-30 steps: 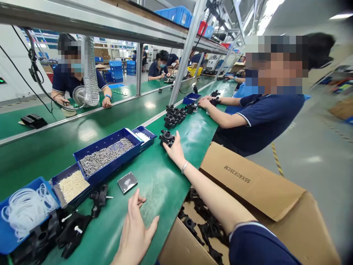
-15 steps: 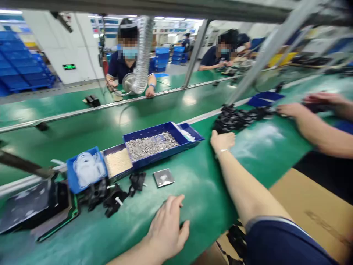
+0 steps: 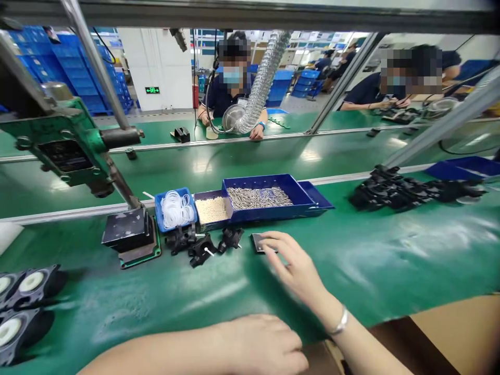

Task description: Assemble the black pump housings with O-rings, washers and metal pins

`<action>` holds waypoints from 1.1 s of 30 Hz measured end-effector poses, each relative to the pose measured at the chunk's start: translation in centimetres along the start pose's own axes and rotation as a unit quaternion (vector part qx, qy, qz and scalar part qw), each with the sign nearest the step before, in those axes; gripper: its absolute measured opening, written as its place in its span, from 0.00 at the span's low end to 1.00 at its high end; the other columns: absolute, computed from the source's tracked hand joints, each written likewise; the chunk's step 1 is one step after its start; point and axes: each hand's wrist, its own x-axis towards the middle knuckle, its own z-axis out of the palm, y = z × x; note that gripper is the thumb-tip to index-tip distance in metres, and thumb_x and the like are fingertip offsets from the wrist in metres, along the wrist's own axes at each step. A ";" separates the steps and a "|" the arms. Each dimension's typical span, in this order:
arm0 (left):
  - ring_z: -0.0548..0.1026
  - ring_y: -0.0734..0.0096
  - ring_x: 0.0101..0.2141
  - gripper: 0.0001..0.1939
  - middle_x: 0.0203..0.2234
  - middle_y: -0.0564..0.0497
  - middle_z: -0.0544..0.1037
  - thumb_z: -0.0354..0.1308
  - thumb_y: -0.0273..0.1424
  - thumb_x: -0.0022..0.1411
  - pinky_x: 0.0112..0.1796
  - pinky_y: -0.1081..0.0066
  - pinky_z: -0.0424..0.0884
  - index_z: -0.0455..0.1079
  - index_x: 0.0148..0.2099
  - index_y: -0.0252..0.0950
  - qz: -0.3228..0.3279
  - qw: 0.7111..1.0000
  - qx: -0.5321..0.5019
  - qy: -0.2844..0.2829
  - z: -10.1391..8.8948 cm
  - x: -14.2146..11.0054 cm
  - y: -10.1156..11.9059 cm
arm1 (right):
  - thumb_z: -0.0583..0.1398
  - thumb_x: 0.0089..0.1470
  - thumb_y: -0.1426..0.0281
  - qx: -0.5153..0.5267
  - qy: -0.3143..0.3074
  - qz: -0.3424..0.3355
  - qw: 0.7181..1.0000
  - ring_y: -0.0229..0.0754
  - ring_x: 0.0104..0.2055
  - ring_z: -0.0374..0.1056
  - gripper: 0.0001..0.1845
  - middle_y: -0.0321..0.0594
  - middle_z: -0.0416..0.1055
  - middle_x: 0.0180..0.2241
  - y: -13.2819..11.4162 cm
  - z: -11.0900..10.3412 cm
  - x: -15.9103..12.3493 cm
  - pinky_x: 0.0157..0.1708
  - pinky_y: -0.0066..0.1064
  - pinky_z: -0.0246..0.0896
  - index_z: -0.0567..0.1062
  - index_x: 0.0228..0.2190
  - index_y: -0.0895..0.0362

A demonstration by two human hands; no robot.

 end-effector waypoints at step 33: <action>0.59 0.52 0.65 0.44 0.64 0.41 0.60 0.65 0.33 0.61 0.63 0.49 0.60 0.43 0.71 0.47 -0.498 0.841 -0.072 0.200 -10.1 -25.2 4.2 | 0.70 0.52 0.63 0.684 -0.179 0.457 0.540 0.57 0.48 0.77 0.15 0.45 0.79 0.47 -14.7 8.3 3.5 0.47 0.44 0.75 0.79 0.40 0.56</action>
